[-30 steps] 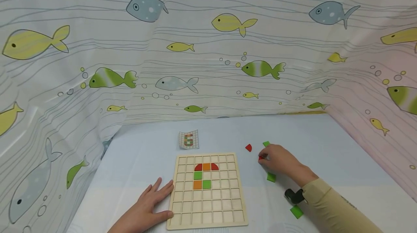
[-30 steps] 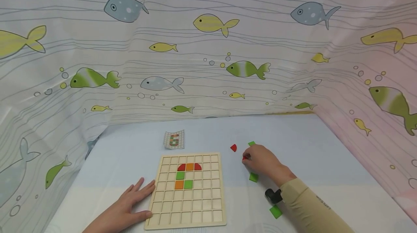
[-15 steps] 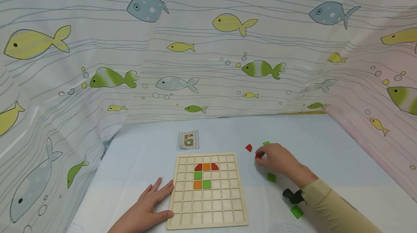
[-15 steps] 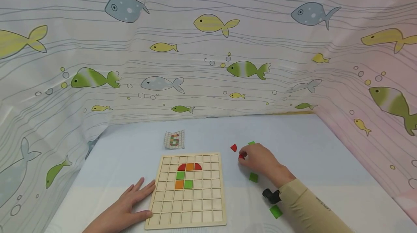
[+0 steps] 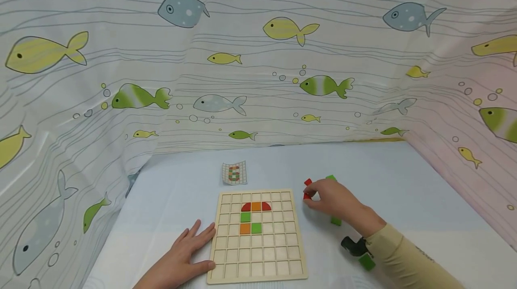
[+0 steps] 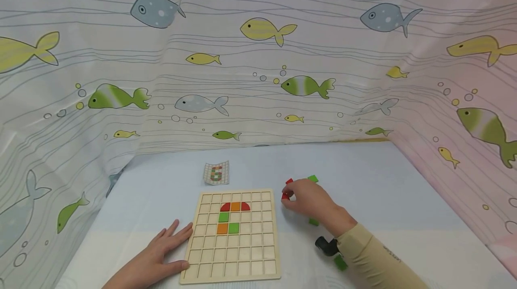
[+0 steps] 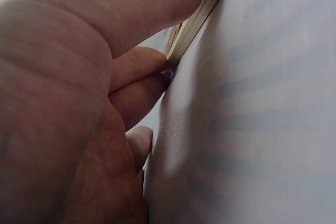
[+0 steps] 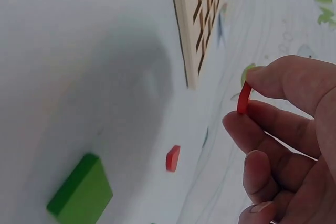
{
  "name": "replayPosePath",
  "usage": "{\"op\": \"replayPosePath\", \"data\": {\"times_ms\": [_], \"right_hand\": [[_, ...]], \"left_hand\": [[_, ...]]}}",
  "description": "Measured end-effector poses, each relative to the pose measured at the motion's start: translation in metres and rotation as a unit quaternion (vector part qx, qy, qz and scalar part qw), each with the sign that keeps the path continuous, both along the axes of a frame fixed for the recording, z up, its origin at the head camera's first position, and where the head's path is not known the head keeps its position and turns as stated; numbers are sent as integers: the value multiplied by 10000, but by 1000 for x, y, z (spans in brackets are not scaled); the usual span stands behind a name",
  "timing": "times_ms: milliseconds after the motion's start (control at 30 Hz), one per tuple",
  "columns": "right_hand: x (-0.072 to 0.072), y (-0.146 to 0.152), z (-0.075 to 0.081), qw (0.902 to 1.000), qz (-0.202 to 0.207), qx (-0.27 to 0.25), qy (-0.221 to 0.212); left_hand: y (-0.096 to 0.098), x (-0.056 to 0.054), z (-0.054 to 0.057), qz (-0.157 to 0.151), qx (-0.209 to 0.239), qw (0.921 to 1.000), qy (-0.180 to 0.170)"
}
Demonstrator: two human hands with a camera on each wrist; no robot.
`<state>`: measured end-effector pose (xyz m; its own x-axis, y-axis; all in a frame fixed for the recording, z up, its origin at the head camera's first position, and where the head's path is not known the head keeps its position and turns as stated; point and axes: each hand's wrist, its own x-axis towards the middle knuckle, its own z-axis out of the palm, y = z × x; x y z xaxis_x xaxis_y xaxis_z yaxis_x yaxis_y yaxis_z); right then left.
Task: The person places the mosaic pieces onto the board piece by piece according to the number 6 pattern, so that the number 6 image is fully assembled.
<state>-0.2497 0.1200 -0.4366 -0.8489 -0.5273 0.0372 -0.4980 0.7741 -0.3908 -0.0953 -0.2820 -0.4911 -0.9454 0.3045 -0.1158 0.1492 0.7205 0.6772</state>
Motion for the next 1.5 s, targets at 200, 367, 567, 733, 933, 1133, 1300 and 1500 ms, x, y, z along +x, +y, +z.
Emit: {"op": "replayPosePath", "data": {"times_ms": [200, 367, 567, 733, 933, 1133, 1300, 1500], "right_hand": [[7, -13, -1, 9999, 150, -34, 9], [13, -24, -5, 9987, 473, -180, 66], [21, -40, -9, 9974, 700, -156, 107], [26, -53, -11, 9958, 897, -143, 61], [32, -69, -16, 9935, 1122, -188, -98], [37, -80, -24, 9910, 1340, 22, -54], [40, -85, -28, 9895, 1438, 96, 71], [40, -88, -30, 9881, 1530, 143, 121]], "left_hand": [[0, -1, 1, 13, 83, 9999, -120], [-1, -2, 0, 0, 41, 9999, -141], [-1, -1, -1, -28, 16, 10000, -44], [-1, 0, -2, -24, 19, 10000, 21], [-1, 0, -2, -19, 7, 10000, 78], [1, -2, -1, 33, 6, 10000, -25], [1, 0, -1, 36, 10, 10000, -4], [1, 0, -2, 11, -60, 10000, 71]]}}
